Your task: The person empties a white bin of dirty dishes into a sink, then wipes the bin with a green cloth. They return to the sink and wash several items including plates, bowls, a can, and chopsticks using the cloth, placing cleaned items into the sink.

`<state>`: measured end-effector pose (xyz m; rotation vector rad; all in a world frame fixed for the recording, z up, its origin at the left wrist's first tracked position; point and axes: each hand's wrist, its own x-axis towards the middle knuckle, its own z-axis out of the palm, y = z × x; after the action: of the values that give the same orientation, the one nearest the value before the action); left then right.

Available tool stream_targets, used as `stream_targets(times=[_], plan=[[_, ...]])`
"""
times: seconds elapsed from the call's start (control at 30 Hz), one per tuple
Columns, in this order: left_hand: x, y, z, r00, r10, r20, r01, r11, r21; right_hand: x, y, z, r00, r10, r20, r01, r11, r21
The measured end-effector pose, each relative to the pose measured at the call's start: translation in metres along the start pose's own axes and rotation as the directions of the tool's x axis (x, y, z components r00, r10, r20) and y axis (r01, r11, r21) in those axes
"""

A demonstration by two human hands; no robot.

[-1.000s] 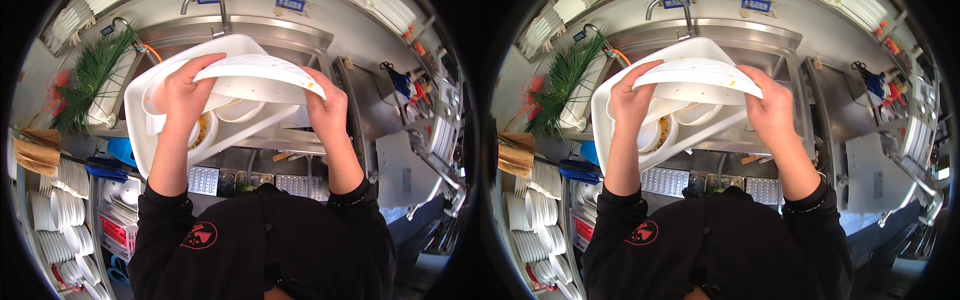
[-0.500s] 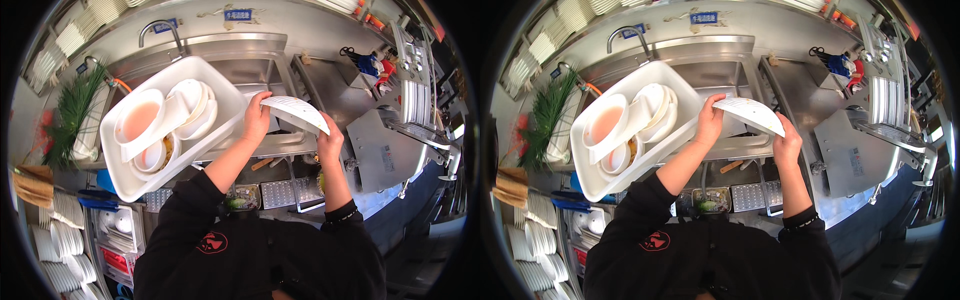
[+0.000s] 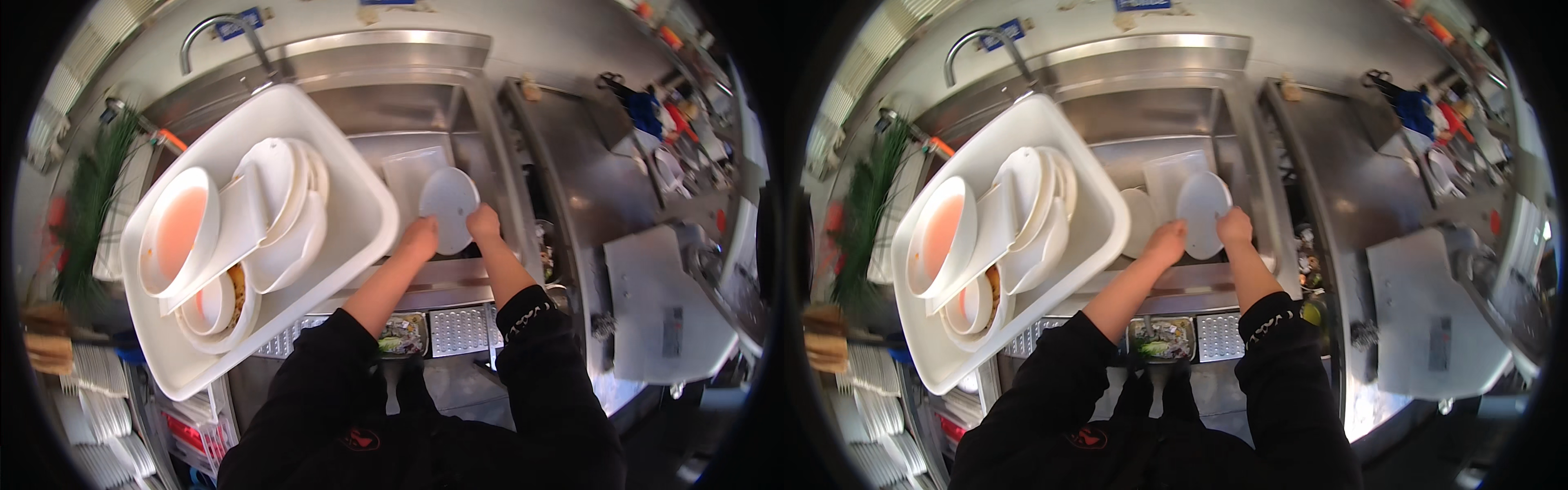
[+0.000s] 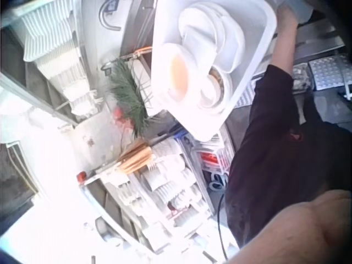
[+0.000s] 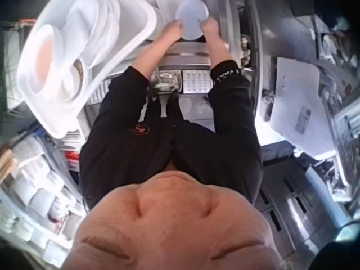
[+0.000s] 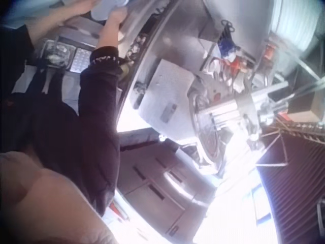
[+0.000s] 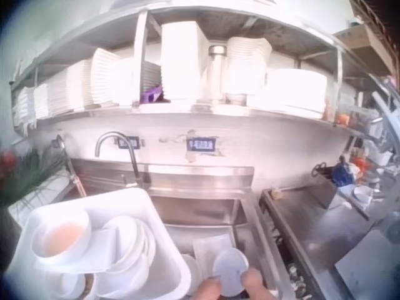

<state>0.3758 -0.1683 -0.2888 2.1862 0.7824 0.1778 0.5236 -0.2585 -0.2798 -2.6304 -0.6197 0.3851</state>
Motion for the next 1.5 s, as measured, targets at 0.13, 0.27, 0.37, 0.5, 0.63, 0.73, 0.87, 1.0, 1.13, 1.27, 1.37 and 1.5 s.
stream_targets(times=[0.13,0.27,0.37,0.5,0.63,0.73,0.87,1.0,1.13,1.27,1.37,1.5], plan=[[-0.011,-0.012,0.007,1.0,-0.024,0.02,0.021,0.989,0.144,0.019,0.005,0.043,0.879,0.244,0.409,-0.397,0.851,0.344],[-0.07,0.03,-0.02,0.993,0.115,-0.007,-0.115,0.993,0.011,0.022,0.015,0.052,0.858,0.272,0.436,-0.48,0.729,0.488],[-0.142,0.086,-0.071,0.925,0.373,-0.073,-0.38,0.914,-0.145,0.019,0.003,0.015,0.872,0.251,0.421,-0.384,0.884,0.268],[-0.246,0.109,-0.168,0.837,0.461,-0.296,-0.512,0.85,-0.122,-0.014,-0.089,-0.069,0.977,-0.129,0.172,0.016,0.84,0.542],[-0.31,0.03,-0.286,0.723,0.116,-0.681,-0.099,0.993,0.064,-0.115,-0.225,-0.12,0.704,-0.708,0.059,0.385,0.45,0.806],[-0.336,-0.061,-0.384,0.594,-0.065,-0.802,0.274,0.954,0.125,-0.204,-0.318,-0.09,0.545,-0.739,0.396,0.225,0.584,0.78],[-0.346,-0.15,-0.432,0.516,-0.713,-0.474,0.384,0.687,-0.616,-0.268,-0.386,-0.036,0.562,-0.48,0.674,-0.017,0.807,0.59],[-0.338,-0.181,-0.429,0.728,-0.685,-0.014,0.275,0.311,-0.91,-0.28,-0.402,-0.005,0.518,-0.394,0.759,-0.219,0.797,0.563],[-0.338,-0.167,-0.425,0.752,-0.659,-0.018,0.242,0.302,-0.922,-0.29,-0.399,-0.004,0.545,-0.451,0.707,-0.151,0.776,0.612],[-0.359,-0.128,-0.419,0.797,-0.592,-0.116,0.228,0.474,-0.851,-0.302,-0.374,-0.035,0.55,-0.472,0.689,-0.114,0.774,0.622],[-0.377,-0.092,-0.41,0.842,-0.517,-0.155,0.156,0.507,-0.848,-0.318,-0.345,-0.067,0.557,-0.493,0.669,-0.09,0.764,0.638],[-0.407,-0.034,-0.388,0.882,-0.441,-0.167,0.083,0.493,-0.866,-0.348,-0.297,-0.125,0.608,-0.506,0.612,-0.067,0.736,0.674]])
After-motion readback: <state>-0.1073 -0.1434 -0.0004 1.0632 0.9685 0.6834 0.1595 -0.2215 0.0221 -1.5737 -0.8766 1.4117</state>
